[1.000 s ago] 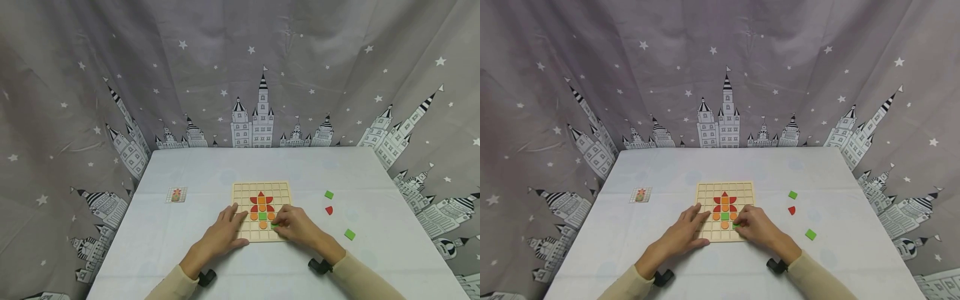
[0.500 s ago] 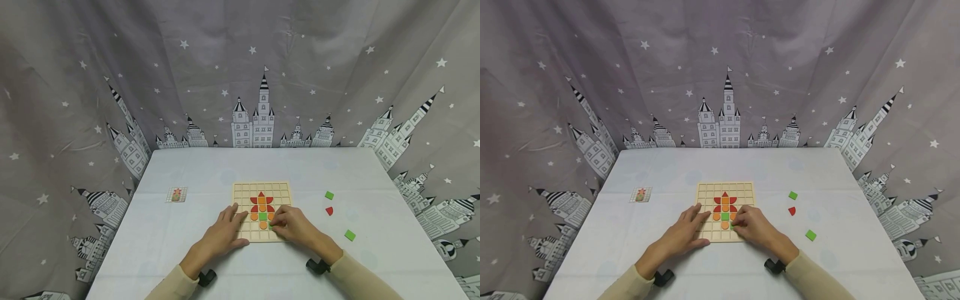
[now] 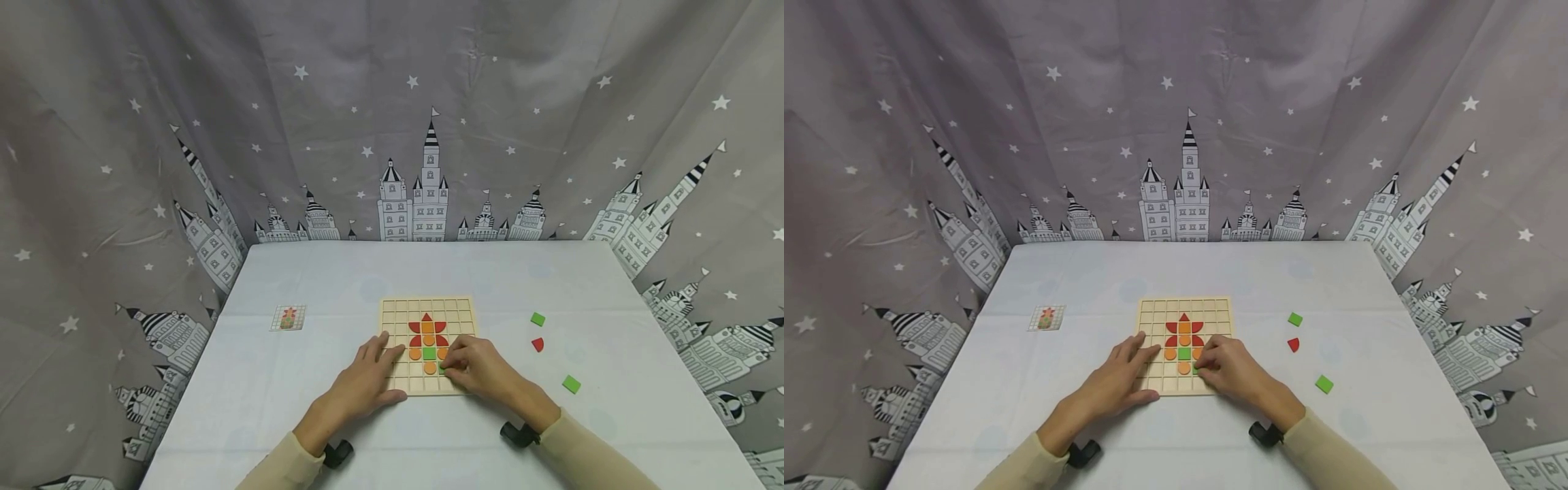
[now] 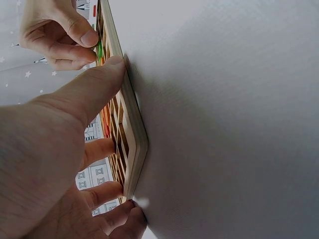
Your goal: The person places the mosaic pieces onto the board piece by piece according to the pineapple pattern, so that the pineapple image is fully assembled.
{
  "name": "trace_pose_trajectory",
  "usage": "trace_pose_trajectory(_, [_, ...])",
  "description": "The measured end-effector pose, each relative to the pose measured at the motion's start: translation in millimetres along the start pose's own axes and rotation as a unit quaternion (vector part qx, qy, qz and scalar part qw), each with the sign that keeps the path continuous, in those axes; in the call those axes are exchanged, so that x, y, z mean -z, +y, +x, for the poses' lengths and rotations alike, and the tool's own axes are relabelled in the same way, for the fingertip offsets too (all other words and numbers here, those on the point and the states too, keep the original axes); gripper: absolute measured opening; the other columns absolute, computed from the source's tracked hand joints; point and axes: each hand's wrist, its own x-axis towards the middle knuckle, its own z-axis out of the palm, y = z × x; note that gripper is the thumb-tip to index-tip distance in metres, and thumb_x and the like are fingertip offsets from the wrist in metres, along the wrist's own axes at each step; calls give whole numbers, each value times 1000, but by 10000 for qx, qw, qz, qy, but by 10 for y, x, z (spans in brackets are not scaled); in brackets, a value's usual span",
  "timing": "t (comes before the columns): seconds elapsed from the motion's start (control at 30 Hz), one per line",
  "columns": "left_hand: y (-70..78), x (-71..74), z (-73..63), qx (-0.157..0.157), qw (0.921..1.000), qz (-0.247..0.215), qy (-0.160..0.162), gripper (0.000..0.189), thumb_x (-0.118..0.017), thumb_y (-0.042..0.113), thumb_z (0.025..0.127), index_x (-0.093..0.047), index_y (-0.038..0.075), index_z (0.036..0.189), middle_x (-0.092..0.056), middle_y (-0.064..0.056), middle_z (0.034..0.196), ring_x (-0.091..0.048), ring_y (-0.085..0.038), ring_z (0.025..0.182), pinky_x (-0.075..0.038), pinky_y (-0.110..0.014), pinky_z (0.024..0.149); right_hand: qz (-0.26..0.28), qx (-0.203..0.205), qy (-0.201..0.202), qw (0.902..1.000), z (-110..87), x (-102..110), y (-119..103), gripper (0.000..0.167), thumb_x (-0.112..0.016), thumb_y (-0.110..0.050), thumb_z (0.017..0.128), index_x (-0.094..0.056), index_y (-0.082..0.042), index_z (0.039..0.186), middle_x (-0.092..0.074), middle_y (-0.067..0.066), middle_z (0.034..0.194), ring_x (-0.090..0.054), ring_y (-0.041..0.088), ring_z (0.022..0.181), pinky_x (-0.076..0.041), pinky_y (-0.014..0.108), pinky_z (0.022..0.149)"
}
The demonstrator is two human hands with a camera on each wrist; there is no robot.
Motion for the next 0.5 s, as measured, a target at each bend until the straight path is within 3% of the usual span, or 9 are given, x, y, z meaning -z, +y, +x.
trace_pose_trajectory(0.37, [-3, -2, 1, 4, 10000, -30, -6, 89, -93, 47, 101, -54, 9, 172, -32, -30, 187, -38, -56, 171, -62, -73, 111, -329, -77, 353, 9988, -52, 95, 92, 13, -95, -6, 96, -92, -9, 108, -81, -1, 106, -73, 9, 92, -65, 25, 82])
trace_pose_trajectory(0.5, [-2, -5, -4, 12, 10000, -31, -22, 89, -93, 46, 101, -54, 9, 172, -32, -30, 187, -38, -56, 171, -62, -74, 111, -484, -286, 528, 9970, -80, 179, 152, 14, -94, -8, 97, -91, -9, 110, -80, -1, 105, -73, 12, 89, -62, 25, 80])
